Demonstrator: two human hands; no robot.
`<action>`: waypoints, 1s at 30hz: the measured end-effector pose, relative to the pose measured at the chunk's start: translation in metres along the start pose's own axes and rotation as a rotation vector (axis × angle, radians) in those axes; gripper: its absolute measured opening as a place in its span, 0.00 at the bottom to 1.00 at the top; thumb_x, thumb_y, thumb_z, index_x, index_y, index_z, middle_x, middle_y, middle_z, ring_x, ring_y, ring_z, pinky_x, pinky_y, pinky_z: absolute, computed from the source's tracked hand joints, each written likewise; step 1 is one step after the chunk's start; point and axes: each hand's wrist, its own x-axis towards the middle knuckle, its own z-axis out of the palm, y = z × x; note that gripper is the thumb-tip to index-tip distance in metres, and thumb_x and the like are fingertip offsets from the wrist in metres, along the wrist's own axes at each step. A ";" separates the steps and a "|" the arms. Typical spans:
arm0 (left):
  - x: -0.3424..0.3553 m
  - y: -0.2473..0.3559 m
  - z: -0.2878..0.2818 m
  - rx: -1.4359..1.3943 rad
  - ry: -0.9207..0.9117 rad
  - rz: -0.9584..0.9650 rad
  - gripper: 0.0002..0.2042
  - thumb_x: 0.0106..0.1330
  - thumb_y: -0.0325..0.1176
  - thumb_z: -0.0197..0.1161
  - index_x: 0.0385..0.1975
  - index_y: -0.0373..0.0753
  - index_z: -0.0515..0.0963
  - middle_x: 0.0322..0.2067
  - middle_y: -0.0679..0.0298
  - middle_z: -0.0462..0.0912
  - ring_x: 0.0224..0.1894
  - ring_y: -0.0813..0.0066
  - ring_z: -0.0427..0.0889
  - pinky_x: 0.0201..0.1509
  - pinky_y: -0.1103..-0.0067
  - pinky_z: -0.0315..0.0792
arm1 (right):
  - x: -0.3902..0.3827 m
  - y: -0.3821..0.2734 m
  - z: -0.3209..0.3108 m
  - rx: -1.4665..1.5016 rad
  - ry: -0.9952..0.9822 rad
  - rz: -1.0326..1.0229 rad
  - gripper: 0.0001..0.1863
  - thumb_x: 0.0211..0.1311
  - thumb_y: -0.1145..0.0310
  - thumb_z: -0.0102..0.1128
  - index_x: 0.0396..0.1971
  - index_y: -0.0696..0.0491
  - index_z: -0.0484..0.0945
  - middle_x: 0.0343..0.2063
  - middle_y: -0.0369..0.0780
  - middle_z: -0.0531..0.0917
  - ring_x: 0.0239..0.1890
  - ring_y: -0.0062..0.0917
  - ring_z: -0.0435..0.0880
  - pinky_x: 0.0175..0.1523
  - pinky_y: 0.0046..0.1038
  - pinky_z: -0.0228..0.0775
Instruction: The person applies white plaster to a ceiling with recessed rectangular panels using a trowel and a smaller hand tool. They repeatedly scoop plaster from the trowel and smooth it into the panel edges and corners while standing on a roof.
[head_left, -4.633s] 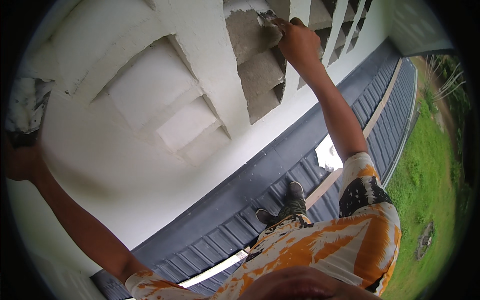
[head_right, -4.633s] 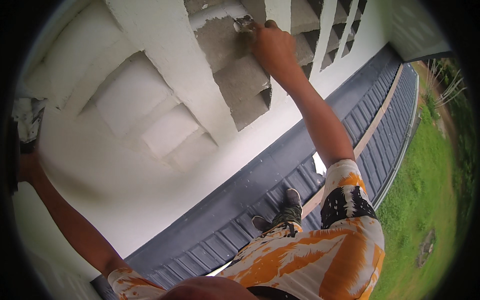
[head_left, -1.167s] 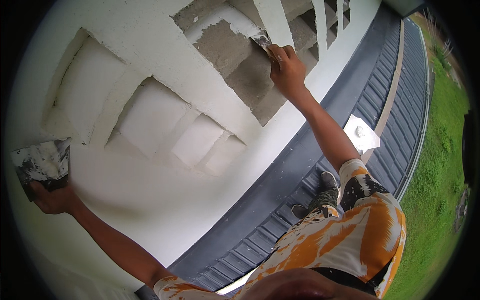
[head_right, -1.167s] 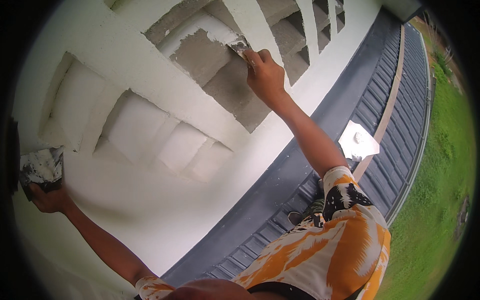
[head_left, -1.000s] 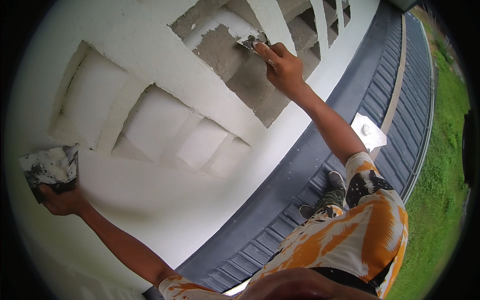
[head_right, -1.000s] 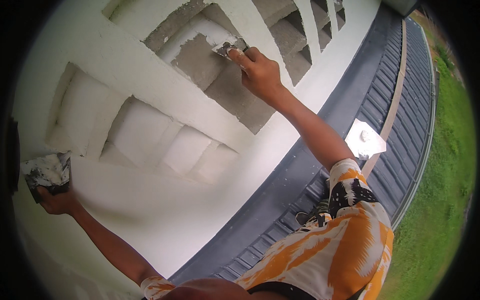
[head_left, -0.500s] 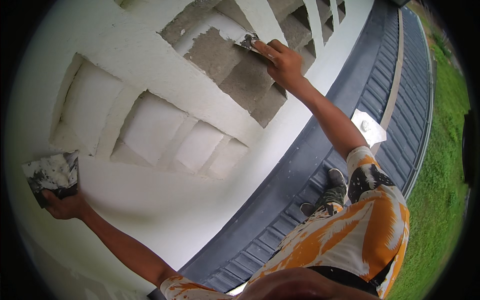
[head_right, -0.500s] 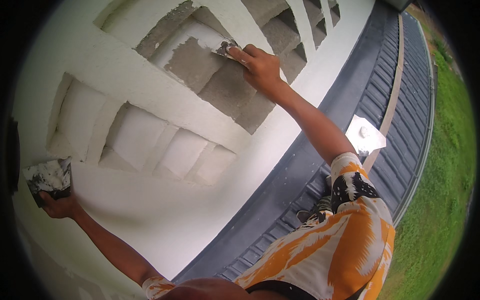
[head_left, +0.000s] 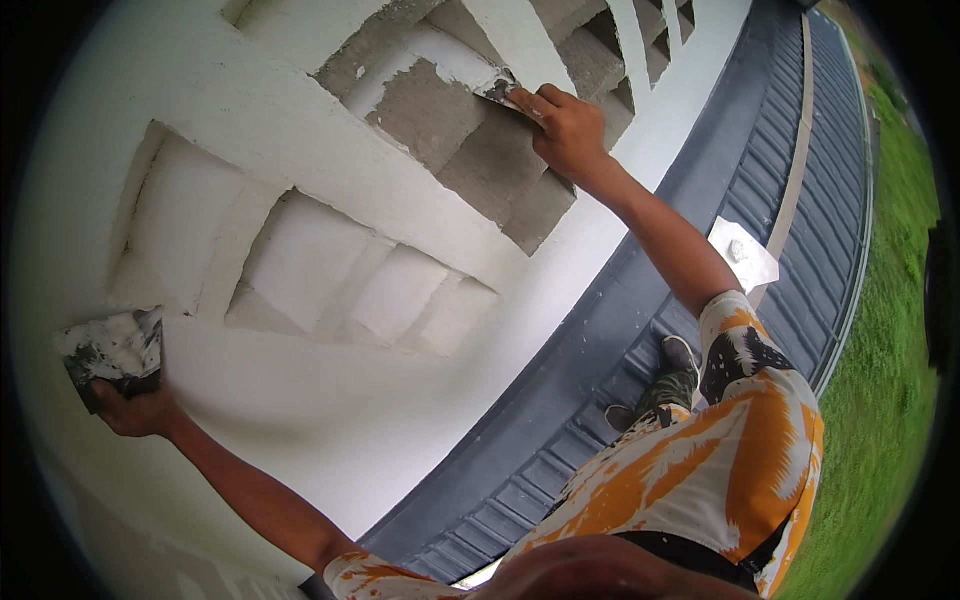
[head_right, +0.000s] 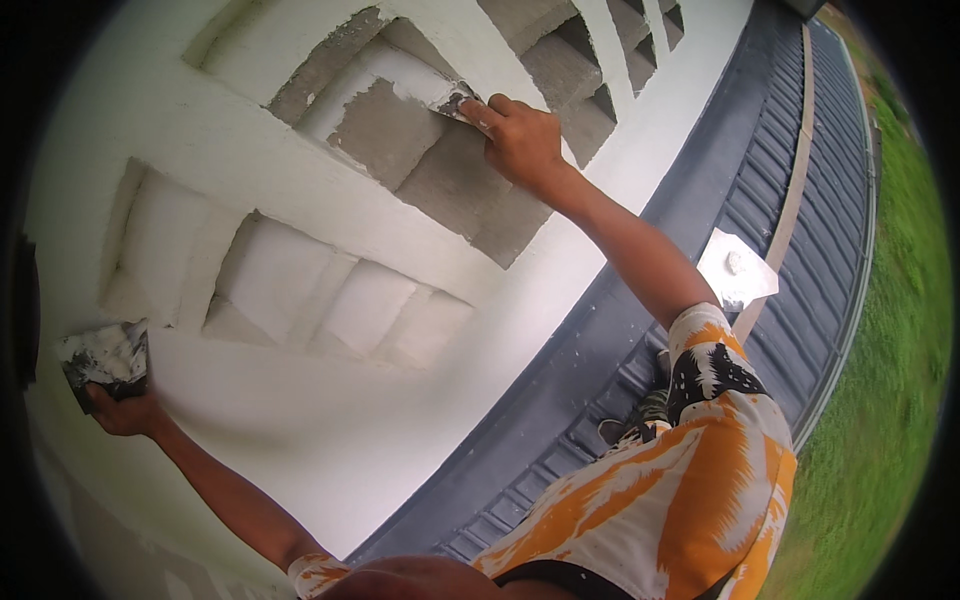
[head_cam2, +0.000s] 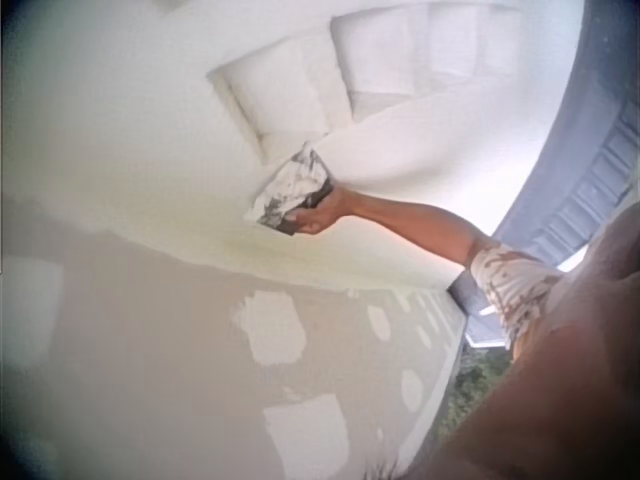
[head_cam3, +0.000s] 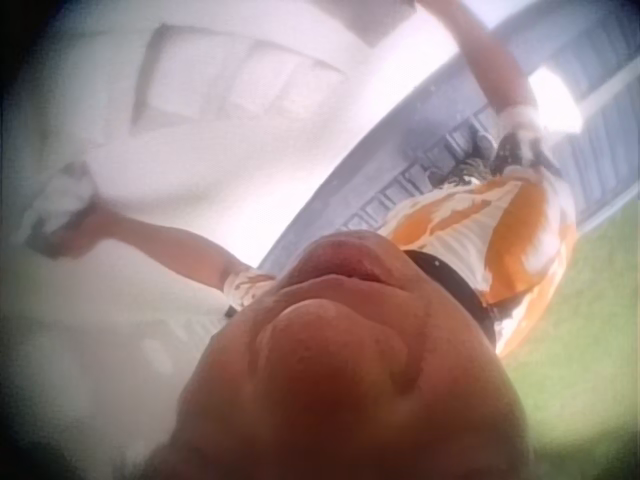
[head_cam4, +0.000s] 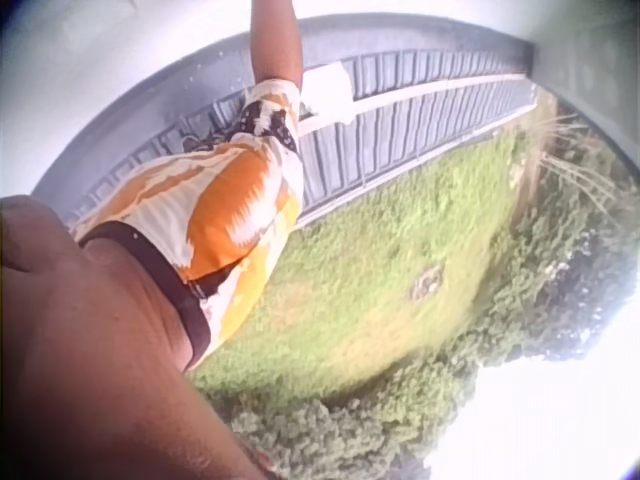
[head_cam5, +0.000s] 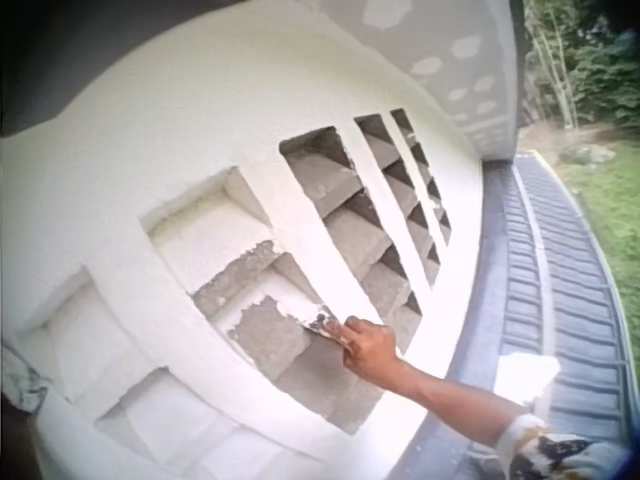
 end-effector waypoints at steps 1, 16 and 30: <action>0.001 -0.009 -0.005 0.139 -0.047 0.135 0.24 0.69 0.44 0.61 0.49 0.22 0.75 0.48 0.50 0.79 0.46 0.64 0.79 0.48 0.69 0.75 | 0.005 -0.003 -0.002 0.021 0.021 -0.020 0.30 0.39 0.81 0.62 0.47 0.39 0.82 0.25 0.32 0.77 0.25 0.29 0.80 0.25 0.32 0.70; -0.005 0.068 0.012 -0.867 0.177 -0.867 0.27 0.69 0.39 0.58 0.63 0.29 0.65 0.62 0.53 0.69 0.61 0.55 0.70 0.66 0.62 0.65 | 0.019 0.007 -0.010 0.146 0.072 -0.044 0.28 0.37 0.81 0.63 0.44 0.42 0.83 0.23 0.34 0.76 0.23 0.28 0.79 0.24 0.32 0.69; -0.189 0.363 0.038 -0.907 0.081 -1.606 0.12 0.69 0.29 0.57 0.48 0.30 0.77 0.41 0.60 0.83 0.42 0.71 0.83 0.48 0.76 0.78 | -0.003 -0.025 -0.147 0.787 -0.659 -0.304 0.20 0.48 0.84 0.61 0.43 0.49 0.83 0.28 0.36 0.82 0.28 0.29 0.83 0.28 0.30 0.75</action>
